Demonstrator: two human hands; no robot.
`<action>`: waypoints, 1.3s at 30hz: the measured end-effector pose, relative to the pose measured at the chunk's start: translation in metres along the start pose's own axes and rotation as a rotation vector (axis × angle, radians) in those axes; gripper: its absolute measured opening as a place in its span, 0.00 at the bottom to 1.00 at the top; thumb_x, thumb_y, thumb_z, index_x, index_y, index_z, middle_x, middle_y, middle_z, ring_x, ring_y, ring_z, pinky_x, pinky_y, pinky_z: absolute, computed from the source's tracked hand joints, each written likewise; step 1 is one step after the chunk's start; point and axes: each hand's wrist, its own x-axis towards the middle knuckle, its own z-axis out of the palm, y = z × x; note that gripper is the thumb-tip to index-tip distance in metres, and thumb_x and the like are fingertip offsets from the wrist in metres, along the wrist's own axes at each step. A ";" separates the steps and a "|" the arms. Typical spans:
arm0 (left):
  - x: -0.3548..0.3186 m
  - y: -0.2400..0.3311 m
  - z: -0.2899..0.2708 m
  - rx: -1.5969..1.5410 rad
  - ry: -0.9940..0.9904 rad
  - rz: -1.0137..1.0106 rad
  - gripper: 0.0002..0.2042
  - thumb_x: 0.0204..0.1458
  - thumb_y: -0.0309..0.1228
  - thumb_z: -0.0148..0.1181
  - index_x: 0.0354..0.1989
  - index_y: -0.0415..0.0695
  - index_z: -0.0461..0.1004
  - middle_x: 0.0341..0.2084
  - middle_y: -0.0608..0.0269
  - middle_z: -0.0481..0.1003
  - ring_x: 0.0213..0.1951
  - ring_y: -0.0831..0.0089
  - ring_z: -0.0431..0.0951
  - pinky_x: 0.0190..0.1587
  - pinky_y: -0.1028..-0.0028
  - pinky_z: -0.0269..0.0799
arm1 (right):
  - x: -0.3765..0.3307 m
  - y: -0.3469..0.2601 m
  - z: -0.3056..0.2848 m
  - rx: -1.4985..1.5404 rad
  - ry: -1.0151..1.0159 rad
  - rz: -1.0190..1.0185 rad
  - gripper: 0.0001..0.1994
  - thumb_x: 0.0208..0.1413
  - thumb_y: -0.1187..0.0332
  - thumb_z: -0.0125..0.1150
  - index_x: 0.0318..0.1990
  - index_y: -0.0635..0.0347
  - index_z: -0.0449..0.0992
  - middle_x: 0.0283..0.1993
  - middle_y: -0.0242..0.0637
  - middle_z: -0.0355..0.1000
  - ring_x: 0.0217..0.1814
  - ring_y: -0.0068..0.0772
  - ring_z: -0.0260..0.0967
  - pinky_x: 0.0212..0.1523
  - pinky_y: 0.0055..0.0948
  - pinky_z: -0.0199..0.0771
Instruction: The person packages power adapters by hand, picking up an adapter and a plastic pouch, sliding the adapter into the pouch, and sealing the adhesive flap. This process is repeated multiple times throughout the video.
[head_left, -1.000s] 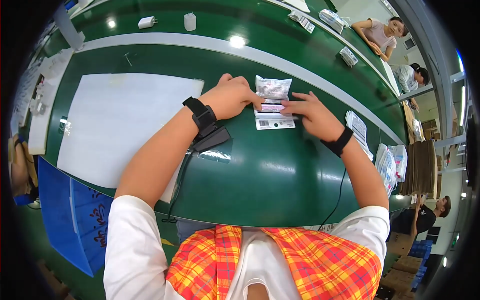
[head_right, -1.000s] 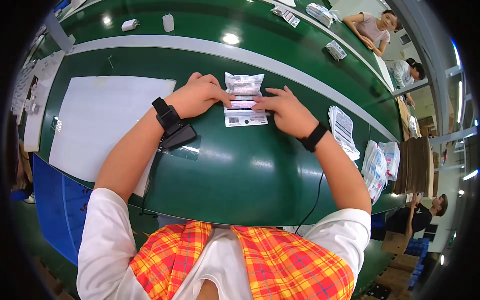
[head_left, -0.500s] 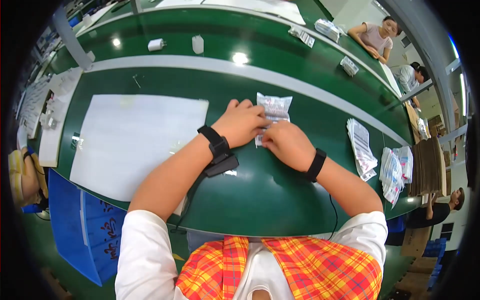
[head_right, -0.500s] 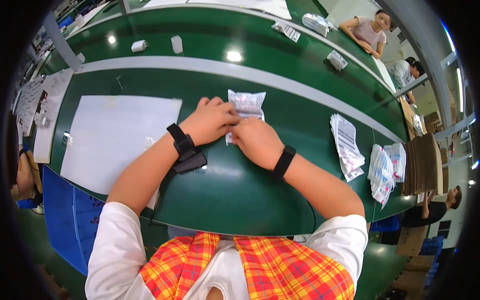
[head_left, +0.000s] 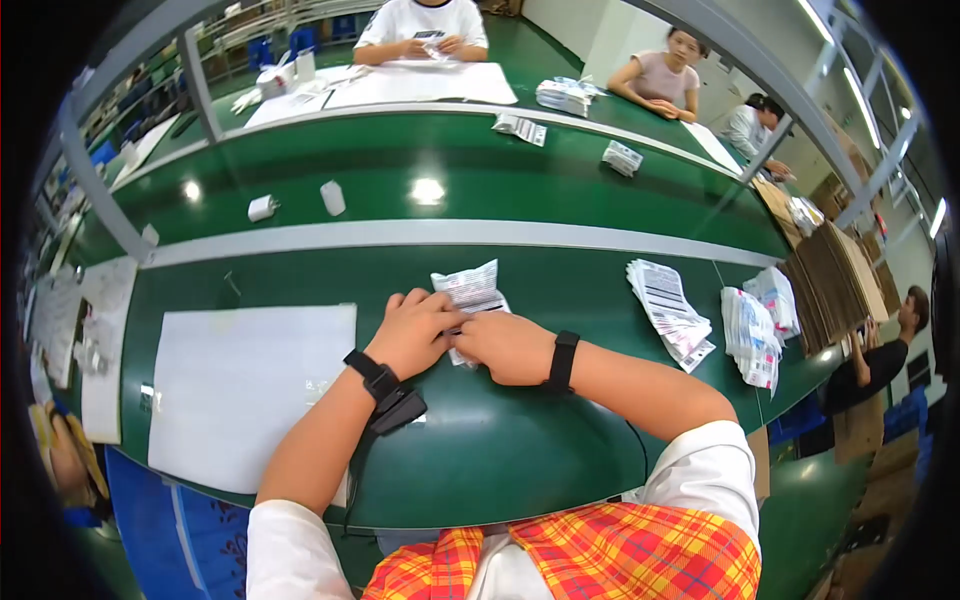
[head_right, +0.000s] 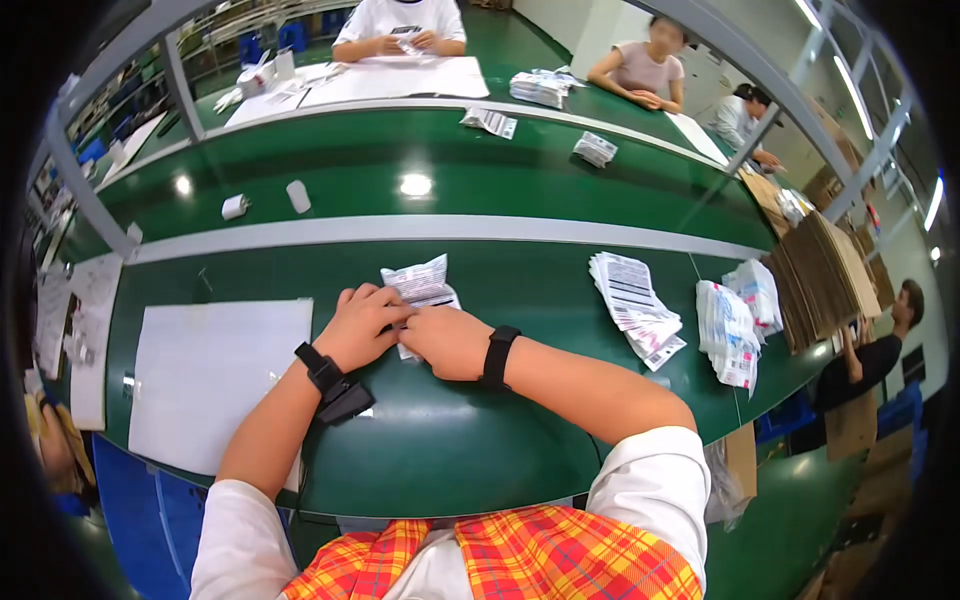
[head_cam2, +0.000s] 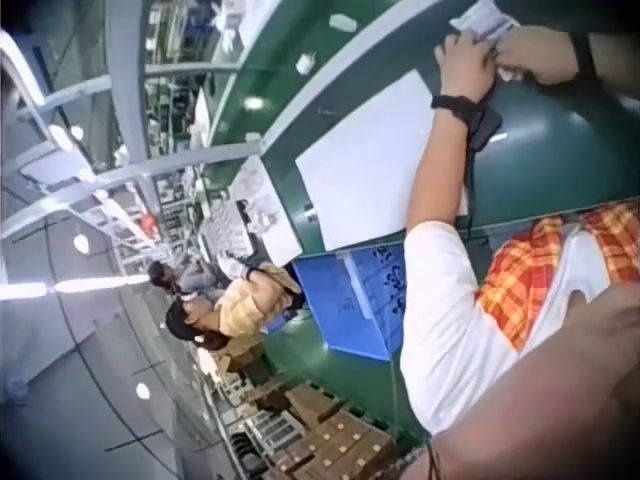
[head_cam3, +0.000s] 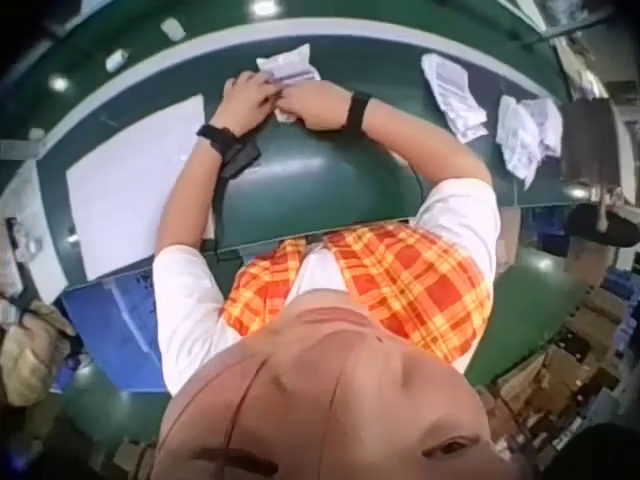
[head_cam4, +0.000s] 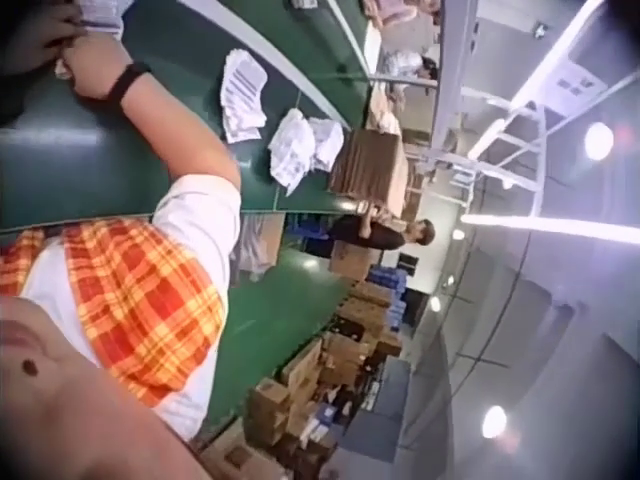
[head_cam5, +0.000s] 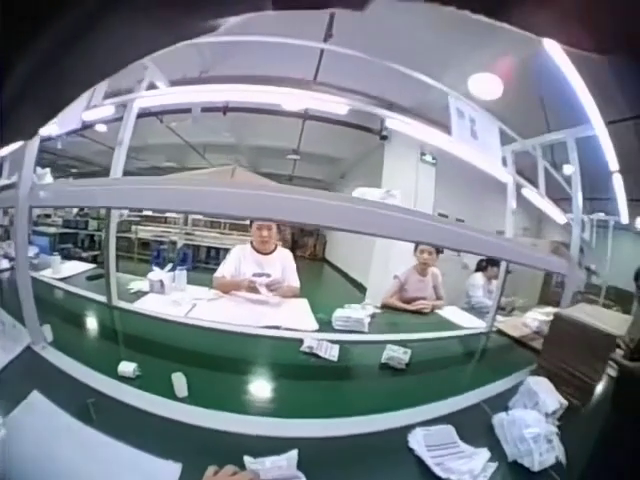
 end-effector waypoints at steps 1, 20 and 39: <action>0.002 0.000 0.001 -0.023 -0.021 -0.014 0.16 0.51 0.32 0.61 0.50 0.58 0.78 0.44 0.71 0.72 0.51 0.64 0.67 0.55 0.62 0.55 | -0.011 0.003 -0.009 -0.002 0.011 0.025 0.06 0.44 0.78 0.56 0.31 0.60 0.76 0.35 0.45 0.74 0.41 0.50 0.72 0.42 0.45 0.73; 0.011 0.017 -0.007 0.011 0.013 -0.100 0.13 0.43 0.33 0.65 0.39 0.49 0.79 0.42 0.69 0.76 0.48 0.65 0.69 0.53 0.63 0.57 | -0.568 -0.066 0.040 -0.664 0.655 1.496 0.16 0.61 0.74 0.52 0.56 0.69 0.68 0.54 0.47 0.70 0.57 0.37 0.67 0.60 0.33 0.63; -0.003 -0.004 0.003 0.225 0.247 -0.167 0.21 0.48 0.44 0.64 0.51 0.55 0.76 0.47 0.64 0.70 0.50 0.62 0.66 0.52 0.57 0.58 | 0.020 0.087 -0.020 0.469 0.077 0.612 0.18 0.56 0.60 0.63 0.43 0.67 0.71 0.41 0.40 0.72 0.39 0.30 0.69 0.40 0.28 0.70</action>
